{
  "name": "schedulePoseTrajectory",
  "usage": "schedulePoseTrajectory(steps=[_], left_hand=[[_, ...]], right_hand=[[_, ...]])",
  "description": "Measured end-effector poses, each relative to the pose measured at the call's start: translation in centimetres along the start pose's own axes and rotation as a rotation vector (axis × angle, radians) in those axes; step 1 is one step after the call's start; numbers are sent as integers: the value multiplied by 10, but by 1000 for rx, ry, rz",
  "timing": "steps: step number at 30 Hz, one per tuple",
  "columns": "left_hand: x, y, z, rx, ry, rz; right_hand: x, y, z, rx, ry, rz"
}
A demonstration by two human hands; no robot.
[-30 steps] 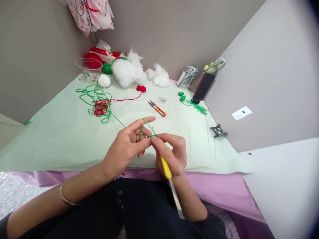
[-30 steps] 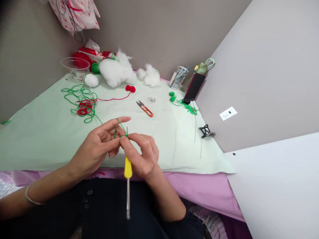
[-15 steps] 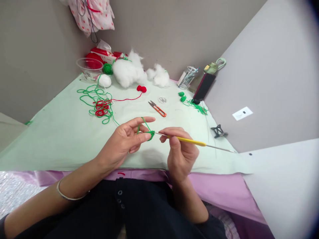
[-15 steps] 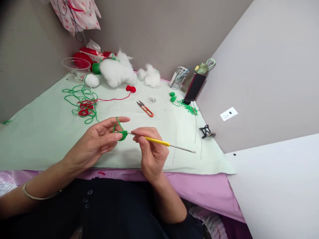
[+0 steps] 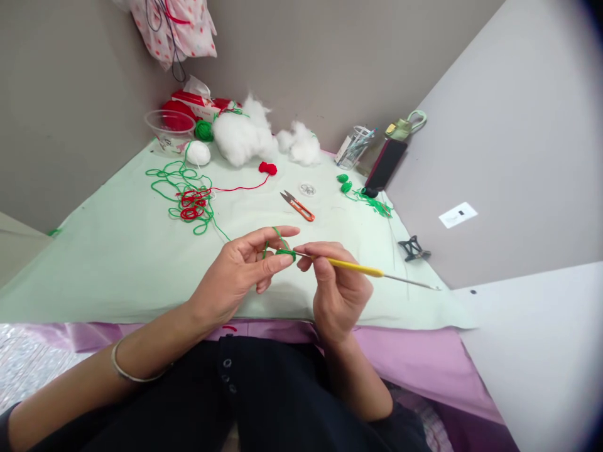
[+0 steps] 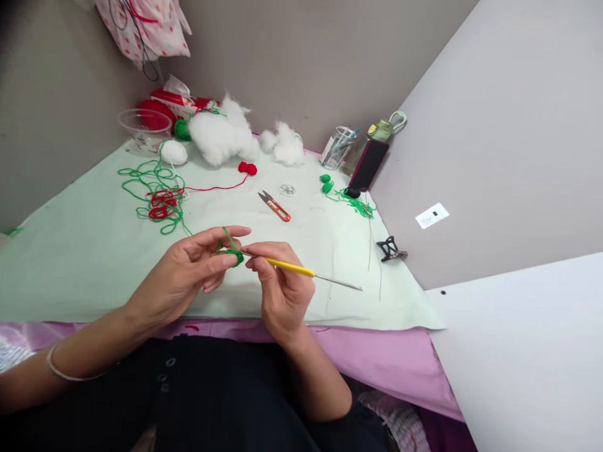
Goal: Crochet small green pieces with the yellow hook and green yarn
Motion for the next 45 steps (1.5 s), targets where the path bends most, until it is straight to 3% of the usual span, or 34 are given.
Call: schedulePoseTrajectory(steps=[3,6,9,13,15,19,24,31,34,39,45], left_hand=[[0,-3,-1,-70,47,-9],[2,-10,2,-194,-13,-126],[3,-13,1,-276,-41,-202],[4,-6,-1,-228,-23,-143],[3,-4,1,-164,-36,-100],[1,-6,6,-137,-57,-83],[1,-7,7,-200,-70,-167],[1,-8,3,-291,-113,-230],[1,-9,5,-209,-110,-186],[-1,-4,4,24,-71,-34],[-4,0,0,66,-51,-38]], right_hand=[[-7,-10,7,-271,13,-169],[-12,-18,9,-423,65,-306],[-4,-10,1,-250,43,-181],[3,10,-11,189,80,71],[3,15,-7,289,51,125],[1,16,3,261,-6,115],[0,18,0,309,36,126],[5,37,-11,509,118,325],[4,38,-5,536,73,332],[0,23,0,322,-1,188],[3,29,-4,369,52,254]])
Point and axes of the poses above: each hand's wrist, its own x-axis towards the middle knuckle, its own z-axis out of the palm, y = z × x, the point moved 7 cm from there along x, towards the middle knuckle, and after that the axes turned 10 degrees about -y, right-handed, at the moved point
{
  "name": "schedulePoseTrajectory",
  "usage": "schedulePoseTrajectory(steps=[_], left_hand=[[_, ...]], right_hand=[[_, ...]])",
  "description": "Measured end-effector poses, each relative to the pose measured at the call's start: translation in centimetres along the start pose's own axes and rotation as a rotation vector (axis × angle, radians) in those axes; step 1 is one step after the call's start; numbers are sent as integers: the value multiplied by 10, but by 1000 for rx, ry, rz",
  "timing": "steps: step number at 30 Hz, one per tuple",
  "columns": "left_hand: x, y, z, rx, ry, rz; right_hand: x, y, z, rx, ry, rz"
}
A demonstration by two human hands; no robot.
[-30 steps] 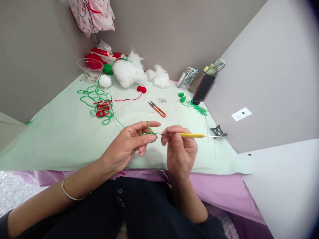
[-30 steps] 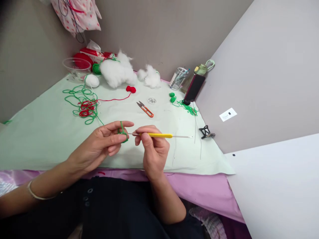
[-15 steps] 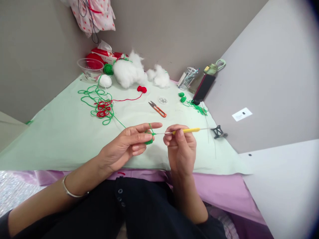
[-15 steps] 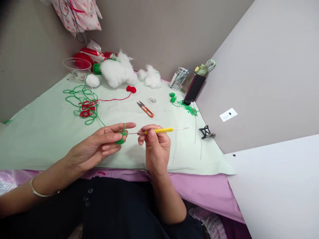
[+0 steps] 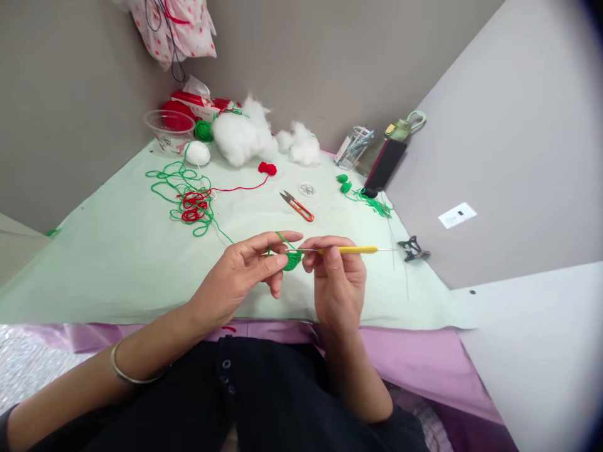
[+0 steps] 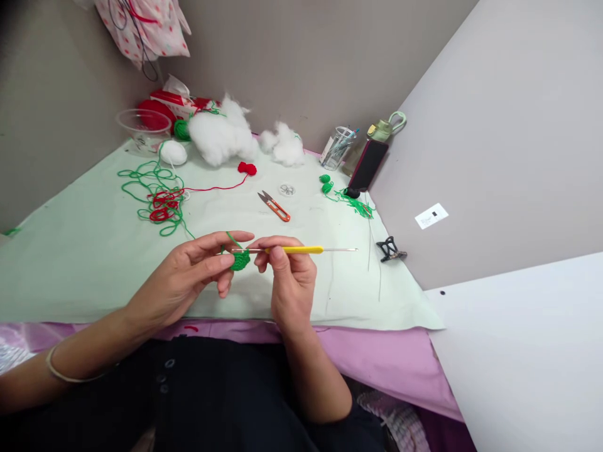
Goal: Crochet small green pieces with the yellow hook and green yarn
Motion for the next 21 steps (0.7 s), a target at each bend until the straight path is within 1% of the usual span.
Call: schedulePoseTrajectory(steps=[4,6,9,12,14,17,19,21], left_hand=[[1,3,2,-36,-14,11],[2,3,1,-42,-5,21],[2,4,-1,-28,16,41],[0,5,-4,27,42,71],[-2,6,-5,98,77,97],[-4,5,-7,159,159,117],[-2,0,-6,68,169,88],[1,-9,-2,-109,114,-13]], right_hand=[[5,1,1,116,-23,17],[5,0,3,110,-46,28],[1,-7,3,32,-68,10],[-4,-21,4,-160,-80,-94],[-10,-29,8,-330,-106,-216],[-20,-31,19,-597,-155,-391],[-25,-29,23,-751,-128,-484],[-28,-28,23,-816,-75,-537]])
Point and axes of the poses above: each hand's wrist, its own x-axis towards the middle knuckle, its own z-axis out of the palm, y = z × x, the point moved 7 cm from there along x, towards the middle knuckle, and after that the axes turned 10 degrees about -y, right-handed, at the moved point
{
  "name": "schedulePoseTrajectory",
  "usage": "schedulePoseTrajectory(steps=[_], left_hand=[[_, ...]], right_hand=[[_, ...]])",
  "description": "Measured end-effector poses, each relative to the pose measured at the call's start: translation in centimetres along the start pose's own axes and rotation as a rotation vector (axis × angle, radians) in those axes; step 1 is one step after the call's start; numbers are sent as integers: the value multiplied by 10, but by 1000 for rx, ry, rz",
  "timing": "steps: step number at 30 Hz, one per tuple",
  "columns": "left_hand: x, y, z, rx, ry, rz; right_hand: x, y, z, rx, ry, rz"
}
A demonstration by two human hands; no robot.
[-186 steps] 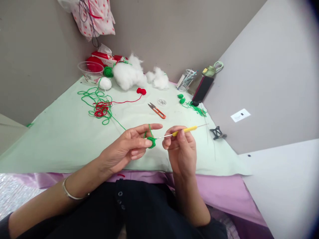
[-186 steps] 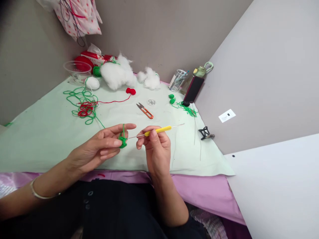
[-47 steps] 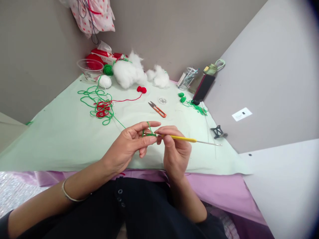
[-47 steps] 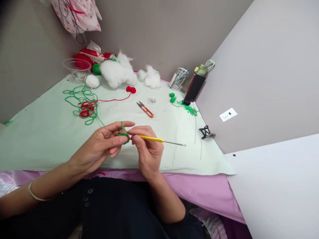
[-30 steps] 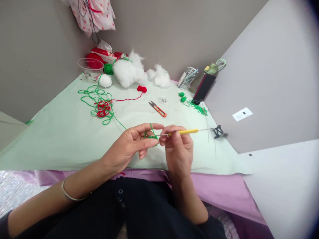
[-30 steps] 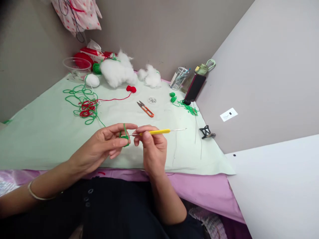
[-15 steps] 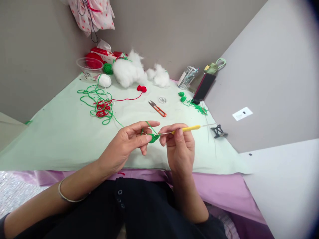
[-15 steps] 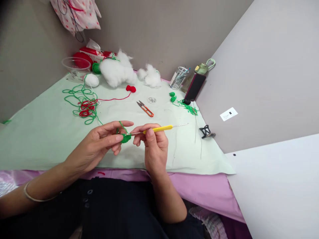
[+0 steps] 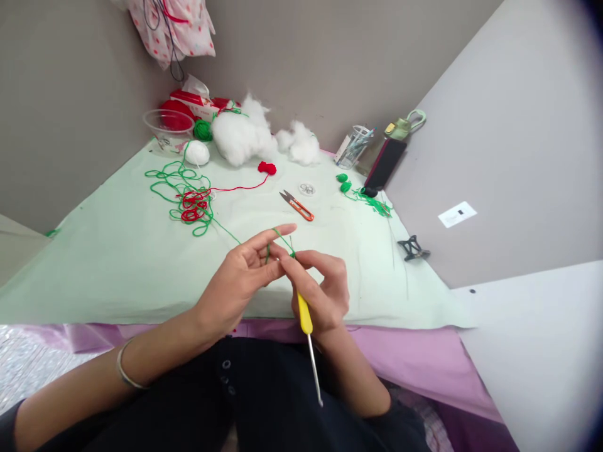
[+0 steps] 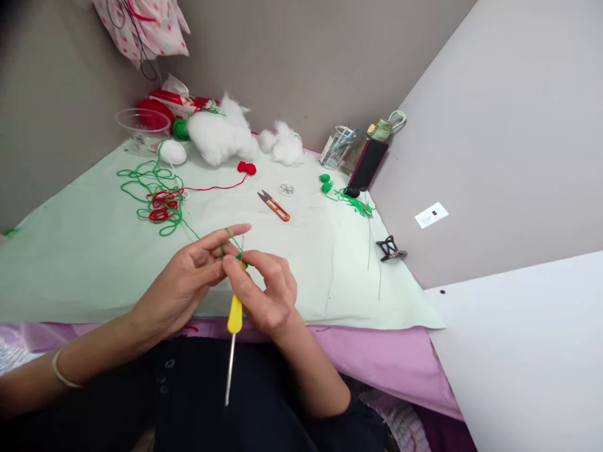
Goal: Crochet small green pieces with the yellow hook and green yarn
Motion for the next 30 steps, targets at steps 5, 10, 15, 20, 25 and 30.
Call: schedulePoseTrajectory(steps=[5,10,15,20,25,30], left_hand=[[4,-6,1,-196,-47,-144],[2,5,1,-2,-49,-1],[2,5,-1,34,0,76],[7,-7,2,-188,-63,-106],[8,-2,-4,-212,-32,-88],[4,3,0,35,-103,30]], right_hand=[[7,22,-9,386,102,258],[15,27,-3,572,46,333],[10,16,2,366,20,235],[7,2,-3,79,50,42],[10,30,-5,602,105,349],[9,35,6,742,30,460]])
Point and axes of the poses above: each hand's wrist, its own x-axis towards the middle knuckle, its own z-axis out of the palm, y = z × x, the point moved 7 cm from there along x, towards the middle knuckle, and after that the axes turned 10 degrees about -y, right-handed, at the moved point
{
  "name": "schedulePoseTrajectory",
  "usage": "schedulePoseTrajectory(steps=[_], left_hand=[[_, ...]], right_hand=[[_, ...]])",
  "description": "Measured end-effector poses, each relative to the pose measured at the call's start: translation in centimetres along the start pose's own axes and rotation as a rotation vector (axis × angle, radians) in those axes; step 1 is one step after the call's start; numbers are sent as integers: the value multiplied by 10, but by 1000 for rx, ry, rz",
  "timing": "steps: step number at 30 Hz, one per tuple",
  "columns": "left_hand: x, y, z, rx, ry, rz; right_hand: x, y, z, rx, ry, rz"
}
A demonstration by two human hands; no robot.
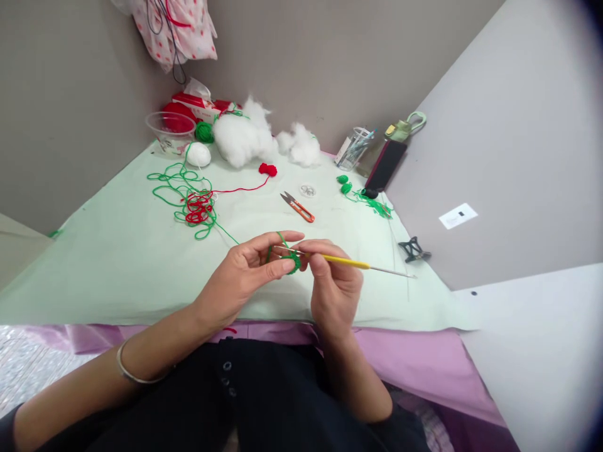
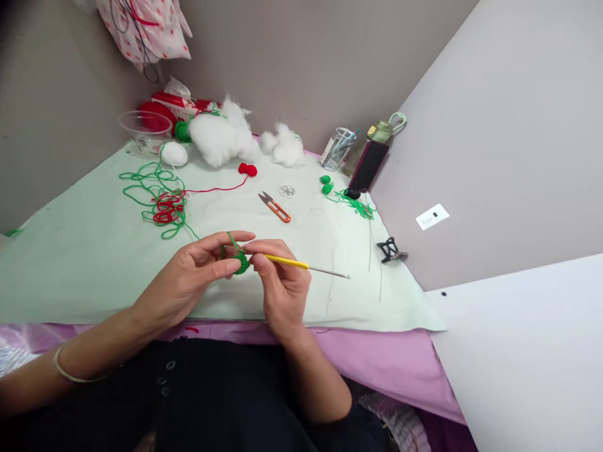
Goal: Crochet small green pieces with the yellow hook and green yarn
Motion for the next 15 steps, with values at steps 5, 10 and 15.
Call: schedulePoseTrajectory(steps=[5,10,15], left_hand=[[-2,1,1,93,-35,0],[-3,6,0,102,-61,36],[-5,9,-4,202,5,101]], right_hand=[[2,10,-4,202,32,89],[4,3,-5,196,-6,77],[-4,-20,-3,-208,-37,-105]])
Point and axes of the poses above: each hand's wrist, its own x-axis towards the middle knuckle, its own z-axis out of the palm, y = z × x, the point moved 7 cm from there along x, towards the middle knuckle, and after that the axes turned 10 degrees about -y, right-handed, at the moved point
